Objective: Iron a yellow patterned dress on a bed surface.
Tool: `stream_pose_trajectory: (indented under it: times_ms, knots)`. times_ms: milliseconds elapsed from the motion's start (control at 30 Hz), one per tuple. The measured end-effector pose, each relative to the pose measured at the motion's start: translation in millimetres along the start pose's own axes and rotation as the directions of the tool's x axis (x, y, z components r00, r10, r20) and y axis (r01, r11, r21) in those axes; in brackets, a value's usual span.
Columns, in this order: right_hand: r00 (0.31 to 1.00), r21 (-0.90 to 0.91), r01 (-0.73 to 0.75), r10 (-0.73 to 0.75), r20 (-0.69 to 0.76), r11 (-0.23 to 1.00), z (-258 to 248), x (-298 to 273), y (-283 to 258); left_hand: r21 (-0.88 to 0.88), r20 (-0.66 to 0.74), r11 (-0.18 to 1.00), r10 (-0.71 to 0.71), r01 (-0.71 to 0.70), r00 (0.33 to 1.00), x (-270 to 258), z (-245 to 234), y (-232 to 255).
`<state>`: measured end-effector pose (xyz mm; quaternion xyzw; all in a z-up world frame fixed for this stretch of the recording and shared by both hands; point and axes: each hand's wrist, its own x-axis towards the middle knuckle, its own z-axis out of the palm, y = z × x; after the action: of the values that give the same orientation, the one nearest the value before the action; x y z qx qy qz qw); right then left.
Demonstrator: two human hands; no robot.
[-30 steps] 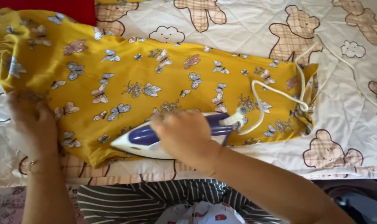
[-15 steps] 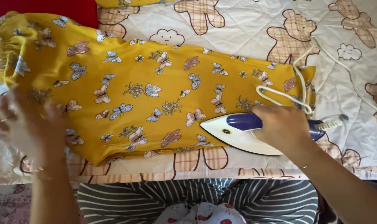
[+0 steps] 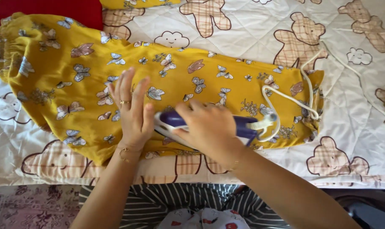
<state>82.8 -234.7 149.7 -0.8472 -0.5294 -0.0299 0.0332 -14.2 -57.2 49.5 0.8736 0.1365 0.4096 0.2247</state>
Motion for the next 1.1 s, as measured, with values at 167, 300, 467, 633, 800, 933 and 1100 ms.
stream_pose_trajectory:
  times_ms: [167,300,467,633,800,933,1100]
  knots:
    - [0.997,0.035,-0.008,0.01,-0.073,0.999,0,21,8,-0.08,-0.071,0.994,0.07,-0.076,0.995,-13,18,-18]
    - [0.98,-0.001,-0.081,0.08,-0.184,0.997,12,56,34,-0.041,0.077,0.994,0.106,-0.103,0.991,-9,21,-16]
    - [0.958,-0.049,-0.187,0.171,-0.23,0.981,32,109,65,-0.027,0.309,0.987,0.16,-0.16,0.937,-5,35,-18]
    - [0.959,-0.022,-0.246,0.241,-0.149,0.969,21,131,66,-0.026,0.387,0.991,0.128,-0.128,0.913,-4,39,-17]
    - [0.976,0.01,-0.199,0.199,-0.091,0.98,12,106,72,0.022,0.368,0.991,0.114,-0.132,0.923,-6,41,-21]
    - [0.988,0.047,-0.153,0.154,-0.031,0.987,-13,38,59,0.043,0.34,0.988,0.127,-0.15,0.932,-9,43,-22]
    - [0.983,-0.043,-0.168,0.171,0.071,0.985,-27,-31,56,0.081,0.366,0.983,0.125,-0.165,0.922,-10,46,-20]
